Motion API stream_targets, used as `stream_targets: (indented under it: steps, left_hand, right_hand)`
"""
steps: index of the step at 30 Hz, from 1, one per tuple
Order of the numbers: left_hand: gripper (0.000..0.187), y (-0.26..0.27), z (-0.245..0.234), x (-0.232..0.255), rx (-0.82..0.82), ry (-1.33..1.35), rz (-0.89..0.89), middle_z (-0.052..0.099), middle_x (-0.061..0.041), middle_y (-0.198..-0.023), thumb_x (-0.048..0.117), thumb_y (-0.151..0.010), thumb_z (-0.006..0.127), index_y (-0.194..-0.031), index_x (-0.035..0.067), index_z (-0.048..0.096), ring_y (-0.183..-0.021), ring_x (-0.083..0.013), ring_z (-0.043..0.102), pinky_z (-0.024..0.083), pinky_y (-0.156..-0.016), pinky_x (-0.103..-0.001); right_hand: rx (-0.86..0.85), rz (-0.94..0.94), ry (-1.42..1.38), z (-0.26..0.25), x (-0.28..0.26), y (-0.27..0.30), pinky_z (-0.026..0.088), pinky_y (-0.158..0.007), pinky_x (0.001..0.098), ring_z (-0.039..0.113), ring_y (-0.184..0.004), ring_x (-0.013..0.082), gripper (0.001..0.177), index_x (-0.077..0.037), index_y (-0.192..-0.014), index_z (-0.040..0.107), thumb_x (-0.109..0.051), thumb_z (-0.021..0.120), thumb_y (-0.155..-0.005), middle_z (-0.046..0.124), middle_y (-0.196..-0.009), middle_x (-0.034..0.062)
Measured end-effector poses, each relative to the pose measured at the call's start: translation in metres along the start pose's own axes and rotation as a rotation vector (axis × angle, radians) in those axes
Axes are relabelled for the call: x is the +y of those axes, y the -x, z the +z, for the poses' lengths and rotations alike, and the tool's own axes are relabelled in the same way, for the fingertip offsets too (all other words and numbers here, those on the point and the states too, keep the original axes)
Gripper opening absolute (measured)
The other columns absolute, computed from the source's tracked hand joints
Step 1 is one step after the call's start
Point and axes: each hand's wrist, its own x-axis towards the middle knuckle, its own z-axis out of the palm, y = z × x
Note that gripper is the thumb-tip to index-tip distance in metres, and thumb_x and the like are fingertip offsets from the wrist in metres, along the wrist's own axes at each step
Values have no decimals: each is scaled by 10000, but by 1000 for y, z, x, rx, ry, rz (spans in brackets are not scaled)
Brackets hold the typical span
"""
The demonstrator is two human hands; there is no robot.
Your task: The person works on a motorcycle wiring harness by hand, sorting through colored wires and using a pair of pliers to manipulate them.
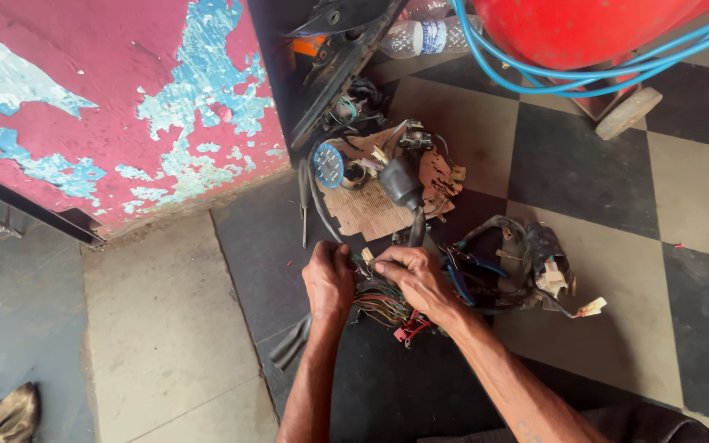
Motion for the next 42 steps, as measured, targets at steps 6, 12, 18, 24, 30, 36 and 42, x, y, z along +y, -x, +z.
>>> stream_targets:
  steps: [6, 12, 18, 24, 30, 36, 42]
  left_hand:
    - [213, 0, -4, 2, 37, 120, -133, 707, -99, -680, 184, -991, 617, -932, -21, 630, -550, -160, 699, 528, -502, -344]
    - [209, 1, -11, 11, 65, 191, -208, 696, -94, -679, 181, -993, 606, -940, -20, 624, -556, -150, 703, 528, -484, -336]
    - [212, -4, -7, -11, 118, 195, -59, 712, -93, -695, 184, -996, 608, -931, -17, 626, -575, -153, 712, 549, -487, -298]
    - [260, -37, -67, -32, 335, 366, -216, 679, -105, -710, 196, -1006, 623, -922, -49, 653, -514, -139, 614, 478, -428, -308]
    - [276, -21, -30, 10, 75, 155, -138, 723, -98, -642, 220, -855, 823, -834, -48, 761, -462, -123, 596, 463, -430, -283]
    - [275, -29, -17, -23, -99, 508, -102, 752, -180, -1007, 114, -961, 665, -1176, -56, 682, -804, -195, 725, 594, -744, -320]
    - [663, -22, -2, -22, -311, 367, 193, 549, -185, -1432, 8, -853, 594, -1492, 71, 430, -1236, -303, 603, 530, -1000, -422]
  right_hand:
    - [31, -104, 79, 6, -8, 1, 527, -638, 296, 658, -705, 122, 141, -43, -933, 789, -122, 676, -906, 747, -778, 26]
    - [30, -119, 138, 9, -16, 3, 537, -661, 323, 680, -717, 154, 142, -29, -933, 780, -116, 670, -908, 764, -794, 63]
    - [39, -236, 117, 7, -4, 6, 541, -652, 313, 687, -713, 127, 128, -33, -940, 767, -111, 668, -917, 757, -799, 43]
    - [221, 36, -86, -45, 33, 35, 405, -519, 285, 506, -572, 112, 128, -23, -887, 789, -104, 692, -909, 638, -657, 30]
    - [69, 26, -389, -55, 30, 35, 426, -543, 231, 530, -616, 52, 180, 3, -956, 753, -168, 698, -941, 651, -729, -15]
    - [107, 94, -351, -47, 37, 20, 492, -528, 256, 560, -587, 73, 153, -18, -942, 750, -159, 693, -940, 669, -704, 14]
    - [125, 110, -387, -45, 38, 21, 469, -549, 244, 553, -616, 68, 139, -18, -939, 757, -139, 690, -949, 667, -719, 6]
